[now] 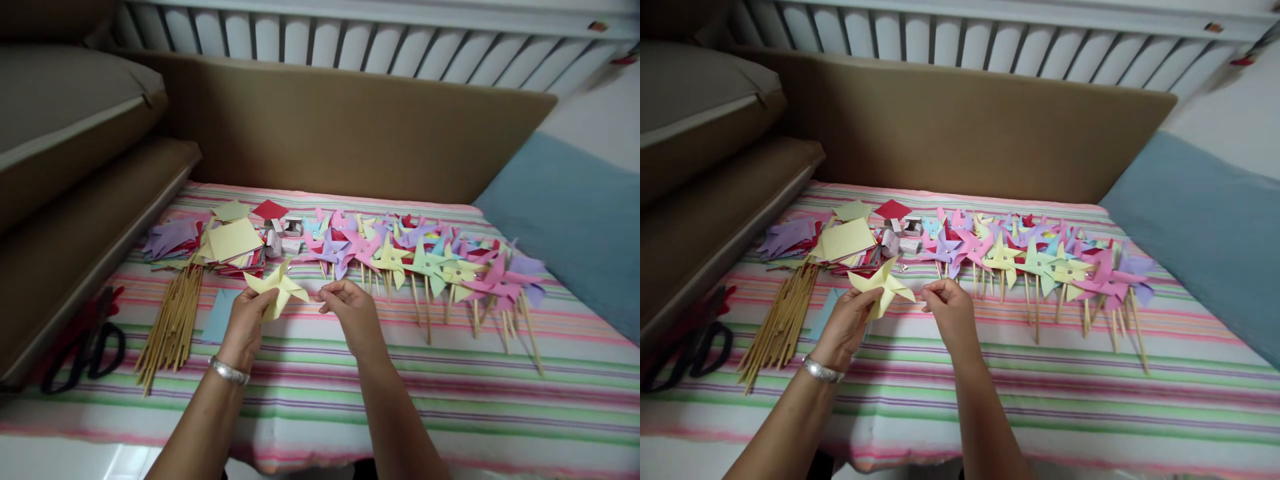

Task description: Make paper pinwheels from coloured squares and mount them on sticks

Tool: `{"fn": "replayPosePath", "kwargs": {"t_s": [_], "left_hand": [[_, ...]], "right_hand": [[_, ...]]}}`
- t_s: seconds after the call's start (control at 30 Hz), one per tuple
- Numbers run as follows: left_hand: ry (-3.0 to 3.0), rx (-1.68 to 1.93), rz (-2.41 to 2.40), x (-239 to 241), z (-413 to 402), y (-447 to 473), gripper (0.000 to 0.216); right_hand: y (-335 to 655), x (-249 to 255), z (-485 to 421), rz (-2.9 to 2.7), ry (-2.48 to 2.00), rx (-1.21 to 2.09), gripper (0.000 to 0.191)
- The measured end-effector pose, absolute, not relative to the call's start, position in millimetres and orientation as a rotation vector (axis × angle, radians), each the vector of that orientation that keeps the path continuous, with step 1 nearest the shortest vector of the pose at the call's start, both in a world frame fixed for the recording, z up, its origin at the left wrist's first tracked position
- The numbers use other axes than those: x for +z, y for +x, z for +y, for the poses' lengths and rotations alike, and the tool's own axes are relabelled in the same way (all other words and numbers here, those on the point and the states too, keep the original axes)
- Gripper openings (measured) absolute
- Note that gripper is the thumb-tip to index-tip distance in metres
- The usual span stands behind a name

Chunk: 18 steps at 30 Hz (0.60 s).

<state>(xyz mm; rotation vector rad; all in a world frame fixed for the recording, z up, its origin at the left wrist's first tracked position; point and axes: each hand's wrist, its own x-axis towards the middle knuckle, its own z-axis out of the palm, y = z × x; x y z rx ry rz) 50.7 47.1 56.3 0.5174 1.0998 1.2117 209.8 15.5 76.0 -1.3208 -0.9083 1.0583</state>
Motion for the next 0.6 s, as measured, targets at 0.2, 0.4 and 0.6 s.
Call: {"fn": "replayPosePath", "kwargs": {"t_s": [0.2,0.4,0.6], "left_hand": [[0.542,1.204,1.113,54,44,66,0.034],[0.546,1.231,1.135,50,42,69,0.033],[0.561,1.263,1.148,50,42,70,0.033]], "right_hand": [[215,75,10,-0.888,-1.397,0.979,0.011],[217,75,5,-0.941,-1.386,0.994,0.012],[211,75,4,-1.011,-1.317,1.078,0.012]]}}
